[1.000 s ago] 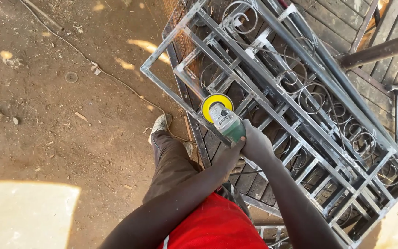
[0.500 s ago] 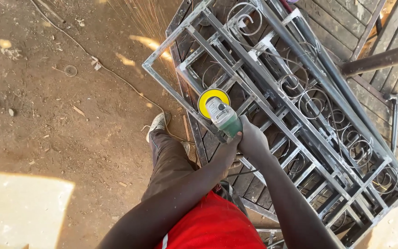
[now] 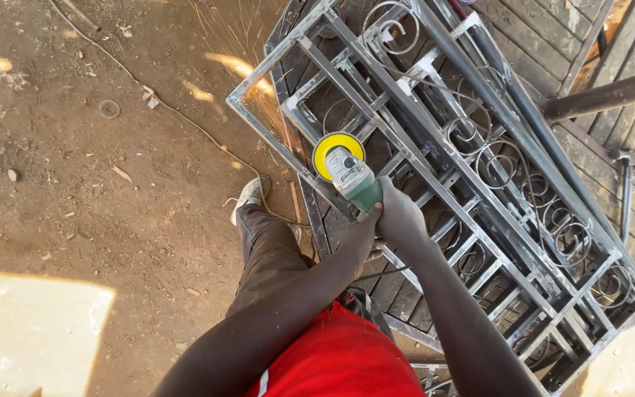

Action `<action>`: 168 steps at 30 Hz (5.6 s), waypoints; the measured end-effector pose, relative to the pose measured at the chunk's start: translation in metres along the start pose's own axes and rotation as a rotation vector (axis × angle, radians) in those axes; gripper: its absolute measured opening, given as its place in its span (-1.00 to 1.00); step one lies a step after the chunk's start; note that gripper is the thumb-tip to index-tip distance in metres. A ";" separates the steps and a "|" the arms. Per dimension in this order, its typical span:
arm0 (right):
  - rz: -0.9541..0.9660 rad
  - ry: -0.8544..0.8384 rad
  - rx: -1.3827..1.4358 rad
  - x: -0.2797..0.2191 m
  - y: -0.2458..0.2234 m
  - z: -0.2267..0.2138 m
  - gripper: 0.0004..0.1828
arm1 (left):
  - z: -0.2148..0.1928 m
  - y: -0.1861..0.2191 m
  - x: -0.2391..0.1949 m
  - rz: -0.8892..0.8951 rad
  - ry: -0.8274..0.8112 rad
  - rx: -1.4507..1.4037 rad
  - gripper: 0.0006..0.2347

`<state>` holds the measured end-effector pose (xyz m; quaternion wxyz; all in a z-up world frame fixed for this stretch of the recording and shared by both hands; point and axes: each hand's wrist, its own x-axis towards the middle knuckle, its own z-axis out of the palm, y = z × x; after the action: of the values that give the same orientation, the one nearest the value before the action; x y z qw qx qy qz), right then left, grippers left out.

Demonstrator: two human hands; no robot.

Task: Using an angle grinder to sand and smooth the surfaces and welds of a decorative metal gate frame.

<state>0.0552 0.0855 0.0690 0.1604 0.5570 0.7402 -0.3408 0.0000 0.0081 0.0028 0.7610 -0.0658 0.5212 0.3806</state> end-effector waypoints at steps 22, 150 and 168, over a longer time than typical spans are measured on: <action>0.092 0.007 -0.041 -0.016 0.008 0.015 -0.52 | -0.001 -0.014 -0.004 -0.038 0.032 -0.020 -0.27; 1.029 0.317 0.866 -0.293 0.146 0.151 -0.39 | -0.047 0.009 0.043 0.821 0.024 2.785 -0.77; 1.281 0.489 1.390 -0.433 0.310 0.252 -0.50 | -0.030 -0.045 0.052 0.445 0.478 2.907 -0.66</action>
<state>0.4507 -0.3508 0.0548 -0.2069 0.8796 -0.0561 -0.4247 0.0154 -0.0118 -0.0678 -0.0142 0.7516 0.5438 -0.3731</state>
